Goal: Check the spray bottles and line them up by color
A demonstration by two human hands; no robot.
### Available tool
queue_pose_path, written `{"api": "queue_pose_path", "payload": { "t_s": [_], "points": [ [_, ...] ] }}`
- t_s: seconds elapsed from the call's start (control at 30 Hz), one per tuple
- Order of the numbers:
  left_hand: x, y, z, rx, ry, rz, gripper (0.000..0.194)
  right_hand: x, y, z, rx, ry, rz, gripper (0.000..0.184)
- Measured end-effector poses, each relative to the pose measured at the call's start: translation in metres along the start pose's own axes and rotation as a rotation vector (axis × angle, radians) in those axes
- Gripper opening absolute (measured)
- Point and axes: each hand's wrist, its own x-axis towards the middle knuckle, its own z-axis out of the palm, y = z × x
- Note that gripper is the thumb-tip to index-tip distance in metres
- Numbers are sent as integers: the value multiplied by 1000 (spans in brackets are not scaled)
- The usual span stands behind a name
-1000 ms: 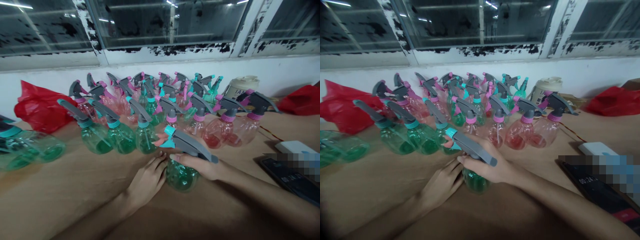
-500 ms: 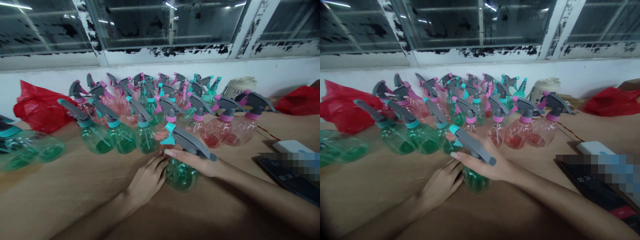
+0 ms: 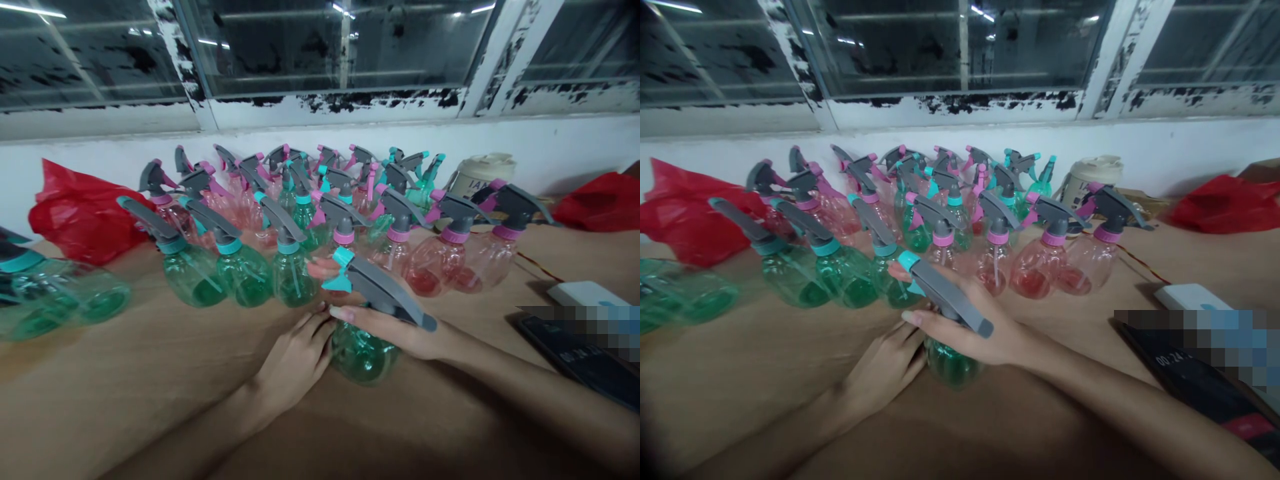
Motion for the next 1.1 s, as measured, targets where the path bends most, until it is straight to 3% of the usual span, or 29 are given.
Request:
{"api": "queue_pose_path", "payload": {
  "t_s": [0.2,0.47,0.67,0.83,0.9,1.1],
  "points": [
    [0,0,1,-9,-6,-16,33,0,1,0,18,9,26,56],
    [-1,0,-2,111,-91,91,29,1,-2,0,-9,18,58,41],
    [-1,0,-2,128,-98,82,28,-3,-10,3,-178,114,53,16],
    [-2,0,1,99,-52,84,30,-5,-13,4,-145,85,59,15],
    [-2,0,2,96,-25,76,30,-4,-10,4,-105,54,51,24],
    [-1,-1,4,77,-1,27,27,-5,-8,3,-248,86,-22,25]
  ]
}}
